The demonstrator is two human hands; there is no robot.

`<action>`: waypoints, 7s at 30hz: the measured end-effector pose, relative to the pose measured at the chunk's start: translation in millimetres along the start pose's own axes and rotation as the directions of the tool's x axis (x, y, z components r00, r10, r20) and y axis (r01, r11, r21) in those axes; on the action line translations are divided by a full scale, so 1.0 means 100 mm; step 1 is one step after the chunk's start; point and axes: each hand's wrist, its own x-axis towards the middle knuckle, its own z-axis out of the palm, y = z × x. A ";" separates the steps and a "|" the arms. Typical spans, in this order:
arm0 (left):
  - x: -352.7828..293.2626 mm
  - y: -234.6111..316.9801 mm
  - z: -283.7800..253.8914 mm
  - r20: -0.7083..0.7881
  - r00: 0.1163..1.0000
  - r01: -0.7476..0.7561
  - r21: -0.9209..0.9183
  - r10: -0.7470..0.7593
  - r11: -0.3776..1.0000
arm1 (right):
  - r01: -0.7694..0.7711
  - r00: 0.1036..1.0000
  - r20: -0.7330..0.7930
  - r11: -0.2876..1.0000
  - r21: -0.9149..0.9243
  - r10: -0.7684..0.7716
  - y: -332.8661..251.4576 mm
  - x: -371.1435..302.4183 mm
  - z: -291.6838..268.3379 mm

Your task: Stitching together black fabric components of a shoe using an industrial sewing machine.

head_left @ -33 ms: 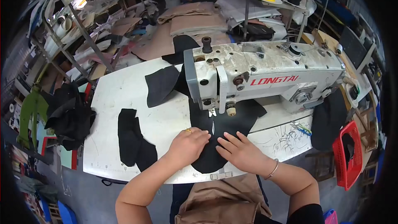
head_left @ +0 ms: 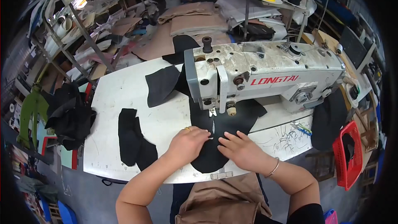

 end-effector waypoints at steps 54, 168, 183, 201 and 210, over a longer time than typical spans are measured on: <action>0.25 -0.27 0.04 0.085 0.986 0.156 -0.140 -0.145 0.978 | 0.124 0.992 0.022 0.991 -0.039 -0.123 -0.04 0.08 0.06; 0.26 -0.61 0.33 -0.101 0.995 -0.031 -0.042 0.027 0.999 | -0.118 0.975 -0.204 0.980 -0.162 0.084 0.08 0.54 0.32; 0.25 -0.61 0.35 -0.077 0.997 -0.010 -0.005 0.009 1.000 | -0.112 0.970 -0.233 0.983 -0.144 0.077 0.10 0.55 0.32; 0.24 -0.65 0.34 -0.054 0.999 -0.005 -0.077 0.000 0.997 | -0.116 0.968 -0.234 0.989 -0.097 0.090 0.10 0.55 0.32; 0.25 -0.63 0.35 -0.066 0.998 -0.025 -0.040 0.022 0.999 | -0.123 0.970 -0.223 0.987 -0.099 0.099 0.09 0.54 0.30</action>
